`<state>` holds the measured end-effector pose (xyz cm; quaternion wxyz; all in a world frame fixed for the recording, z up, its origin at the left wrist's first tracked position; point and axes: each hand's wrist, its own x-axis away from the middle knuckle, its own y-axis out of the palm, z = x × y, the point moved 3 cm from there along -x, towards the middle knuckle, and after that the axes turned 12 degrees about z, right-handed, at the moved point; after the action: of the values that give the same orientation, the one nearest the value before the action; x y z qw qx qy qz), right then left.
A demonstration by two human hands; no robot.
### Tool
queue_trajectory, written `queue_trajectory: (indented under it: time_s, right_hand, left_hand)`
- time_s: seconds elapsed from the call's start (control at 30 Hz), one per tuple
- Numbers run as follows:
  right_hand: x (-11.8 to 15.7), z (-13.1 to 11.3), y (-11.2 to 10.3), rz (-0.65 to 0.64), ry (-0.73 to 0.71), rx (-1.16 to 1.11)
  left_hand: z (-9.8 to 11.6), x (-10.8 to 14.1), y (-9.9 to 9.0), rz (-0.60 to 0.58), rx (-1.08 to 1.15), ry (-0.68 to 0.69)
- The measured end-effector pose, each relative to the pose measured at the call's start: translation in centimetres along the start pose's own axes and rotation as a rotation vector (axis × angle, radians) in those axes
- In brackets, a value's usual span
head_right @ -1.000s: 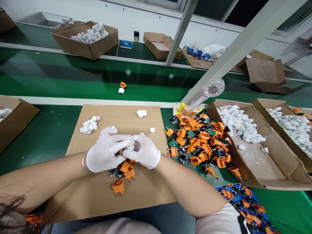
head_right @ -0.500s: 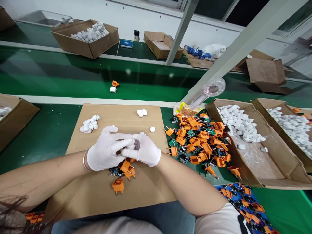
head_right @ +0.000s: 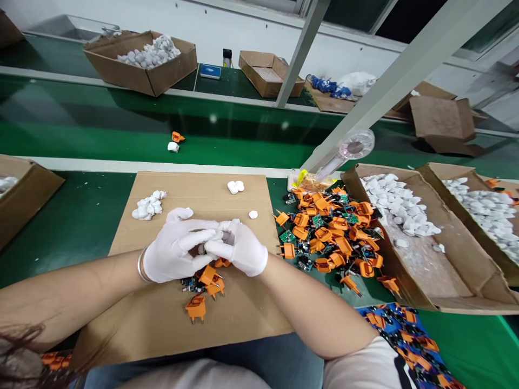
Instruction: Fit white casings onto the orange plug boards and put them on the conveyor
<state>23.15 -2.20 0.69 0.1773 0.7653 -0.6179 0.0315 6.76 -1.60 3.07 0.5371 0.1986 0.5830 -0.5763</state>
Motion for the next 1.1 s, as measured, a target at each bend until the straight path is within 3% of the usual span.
queue_trajectory:
  time_s: [0.13,0.33,0.5,0.73,0.9,1.0,1.1]
  right_hand:
    - [-0.2,0.0,-0.1,-0.080,0.024,-0.048]
    - [-0.2,-0.3,-0.9,-0.019,0.043,0.126]
    - [0.1,-0.7,-0.3,-0.148,-0.015,0.224]
    - [0.2,-0.9,0.1,-0.125,-0.014,0.272]
    - [0.2,-0.5,-0.2,-0.030,0.067,0.267]
    - [0.2,-0.5,-0.2,-0.047,0.053,0.260]
    - [0.0,-0.7,-0.3,-0.081,-0.067,0.251]
  left_hand:
    - [-0.6,0.1,-0.5,0.104,-0.033,-0.044]
    - [-1.2,0.3,0.0,-0.082,0.123,-0.072]
    - [-1.6,0.7,0.1,-0.009,0.155,-0.064]
    - [-2.2,1.0,0.0,-0.021,0.154,0.087]
    - [-1.7,0.9,0.1,-0.112,0.084,0.166]
    - [-1.4,0.7,0.1,-0.062,0.104,0.177]
    - [-1.6,0.3,-0.1,0.039,0.127,0.066]
